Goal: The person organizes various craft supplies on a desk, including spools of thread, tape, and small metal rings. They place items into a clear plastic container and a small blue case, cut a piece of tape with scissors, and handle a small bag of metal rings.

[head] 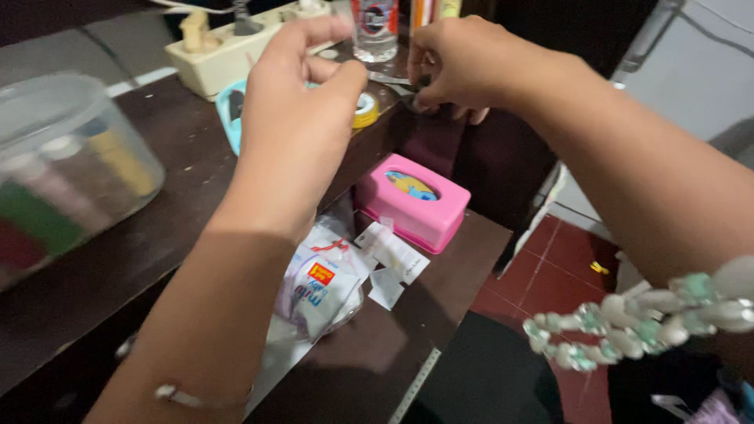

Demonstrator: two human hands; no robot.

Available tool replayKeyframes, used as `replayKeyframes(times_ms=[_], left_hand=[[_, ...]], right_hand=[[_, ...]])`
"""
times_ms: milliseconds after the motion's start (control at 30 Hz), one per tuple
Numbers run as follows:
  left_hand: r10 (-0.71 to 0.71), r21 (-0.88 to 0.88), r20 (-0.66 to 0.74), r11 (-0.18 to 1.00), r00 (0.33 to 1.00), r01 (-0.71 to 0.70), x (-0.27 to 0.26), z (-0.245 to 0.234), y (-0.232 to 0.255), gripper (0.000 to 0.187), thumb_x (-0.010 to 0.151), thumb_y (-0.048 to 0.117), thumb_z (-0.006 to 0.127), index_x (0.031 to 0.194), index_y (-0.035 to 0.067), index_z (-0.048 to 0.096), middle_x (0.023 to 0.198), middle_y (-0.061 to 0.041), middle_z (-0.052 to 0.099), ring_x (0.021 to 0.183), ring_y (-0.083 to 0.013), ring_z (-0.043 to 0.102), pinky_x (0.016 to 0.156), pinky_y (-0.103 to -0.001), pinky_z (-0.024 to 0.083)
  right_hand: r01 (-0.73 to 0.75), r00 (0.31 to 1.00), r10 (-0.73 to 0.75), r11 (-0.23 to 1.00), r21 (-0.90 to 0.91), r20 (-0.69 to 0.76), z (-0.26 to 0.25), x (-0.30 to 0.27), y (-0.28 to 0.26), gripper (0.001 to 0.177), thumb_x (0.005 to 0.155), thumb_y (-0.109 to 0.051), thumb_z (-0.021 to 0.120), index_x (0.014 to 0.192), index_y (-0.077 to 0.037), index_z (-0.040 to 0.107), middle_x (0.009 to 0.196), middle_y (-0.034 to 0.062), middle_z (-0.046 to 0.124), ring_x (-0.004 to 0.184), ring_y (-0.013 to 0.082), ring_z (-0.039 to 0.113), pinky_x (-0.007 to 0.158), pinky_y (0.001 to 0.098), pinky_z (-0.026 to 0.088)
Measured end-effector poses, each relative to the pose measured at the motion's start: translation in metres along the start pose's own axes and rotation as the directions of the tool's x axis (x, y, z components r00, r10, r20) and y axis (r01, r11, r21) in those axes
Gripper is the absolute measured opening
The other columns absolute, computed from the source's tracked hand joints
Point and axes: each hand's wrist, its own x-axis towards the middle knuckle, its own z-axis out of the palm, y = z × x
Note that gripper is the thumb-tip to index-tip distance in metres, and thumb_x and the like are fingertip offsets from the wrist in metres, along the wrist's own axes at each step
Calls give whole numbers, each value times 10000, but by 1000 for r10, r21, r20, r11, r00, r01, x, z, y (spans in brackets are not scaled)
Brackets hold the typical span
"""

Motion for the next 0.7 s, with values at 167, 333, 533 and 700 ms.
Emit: replayKeyframes(times_ms=[167, 333, 533, 700], left_hand=[[-234, -308, 33, 923, 972, 232, -26, -28, 26, 336, 793, 76, 522, 1124, 33, 563, 711, 0, 538, 592, -77, 480, 548, -232, 426], [-292, -363, -26, 894, 956, 263, -50, -45, 43, 302, 816, 101, 495, 1102, 35, 566, 717, -16, 534, 594, -89, 473, 567, -248, 431], [-317, -161, -152, 942, 936, 293, -73, -56, 59, 294, 804, 99, 471, 1061, 46, 602, 680, 4, 536, 536, -63, 465, 509, -227, 439], [-325, -58, -265, 945, 908, 321, -101, -72, 69, 302, 785, 91, 469, 1050, 60, 611, 670, 21, 532, 529, -47, 478, 494, -212, 458]], right_hand=[[179, 975, -210, 934, -311, -70, 4, -1, 4, 305, 735, -184, 687, 1035, -163, 637, 847, 65, 672, 651, 221, 631, 572, 361, 510], [168, 980, -189, 953, -250, -60, 7, 5, 13, 358, 758, -163, 622, 1110, -222, 637, 848, 63, 674, 718, 241, 653, 667, 375, 514], [366, 837, -489, 834, -413, -246, 25, 11, 14, 251, 812, -118, 597, 1025, -192, 705, 886, 130, 656, 766, 297, 617, 662, 403, 485], [447, 717, -432, 887, -115, -547, 42, -13, -31, 162, 892, -107, 609, 1029, -85, 693, 854, 116, 655, 755, 215, 632, 672, 329, 481]])
